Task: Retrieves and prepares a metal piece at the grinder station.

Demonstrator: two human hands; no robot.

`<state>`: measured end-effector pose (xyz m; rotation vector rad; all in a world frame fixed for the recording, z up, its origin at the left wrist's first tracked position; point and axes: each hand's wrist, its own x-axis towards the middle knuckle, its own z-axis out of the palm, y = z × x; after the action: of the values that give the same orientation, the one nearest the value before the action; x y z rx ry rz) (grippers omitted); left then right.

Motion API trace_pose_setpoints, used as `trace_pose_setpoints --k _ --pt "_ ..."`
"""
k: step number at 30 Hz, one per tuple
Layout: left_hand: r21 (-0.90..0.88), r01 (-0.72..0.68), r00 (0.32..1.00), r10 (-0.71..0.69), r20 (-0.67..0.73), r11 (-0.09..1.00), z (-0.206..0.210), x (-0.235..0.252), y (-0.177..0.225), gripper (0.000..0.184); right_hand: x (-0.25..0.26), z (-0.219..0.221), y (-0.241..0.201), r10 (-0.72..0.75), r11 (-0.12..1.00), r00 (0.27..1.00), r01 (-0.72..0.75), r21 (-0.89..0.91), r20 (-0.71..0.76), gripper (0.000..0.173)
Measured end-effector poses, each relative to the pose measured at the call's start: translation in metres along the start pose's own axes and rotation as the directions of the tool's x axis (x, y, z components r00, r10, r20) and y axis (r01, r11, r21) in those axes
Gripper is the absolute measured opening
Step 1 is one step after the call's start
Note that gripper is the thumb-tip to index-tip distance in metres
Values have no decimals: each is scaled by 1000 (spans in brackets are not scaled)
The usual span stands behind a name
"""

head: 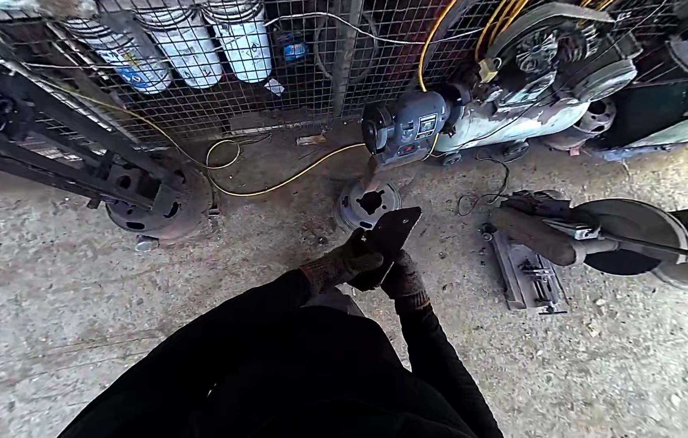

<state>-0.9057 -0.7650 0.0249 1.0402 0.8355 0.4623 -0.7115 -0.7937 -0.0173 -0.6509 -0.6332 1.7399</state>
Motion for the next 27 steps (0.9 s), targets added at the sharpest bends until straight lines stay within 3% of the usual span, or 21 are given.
trace_pose_setpoints --k 3,10,13,16,24,27 --pt "-66 74 997 -71 43 995 -10 26 5 108 28 -2 0 21 997 999 -25 -75 -50 67" --pt "5 189 982 -189 3 982 -19 77 27 103 72 -23 -1 13 999 990 -8 37 -137 54" --pt "47 225 974 -225 -19 973 -27 94 29 106 88 -31 -1 1 1000 978 -3 -14 -207 43" --pt "81 288 958 -287 -25 954 -39 108 30 112 100 -36 1 0 999 961 -13 -44 -278 45" --pt "26 356 925 -356 133 934 -78 144 39 109 138 -39 16 -128 984 918 69 -165 -374 37" --pt "29 362 915 -361 181 932 -105 161 38 105 158 -36 27 -217 949 887 94 -302 -407 34"
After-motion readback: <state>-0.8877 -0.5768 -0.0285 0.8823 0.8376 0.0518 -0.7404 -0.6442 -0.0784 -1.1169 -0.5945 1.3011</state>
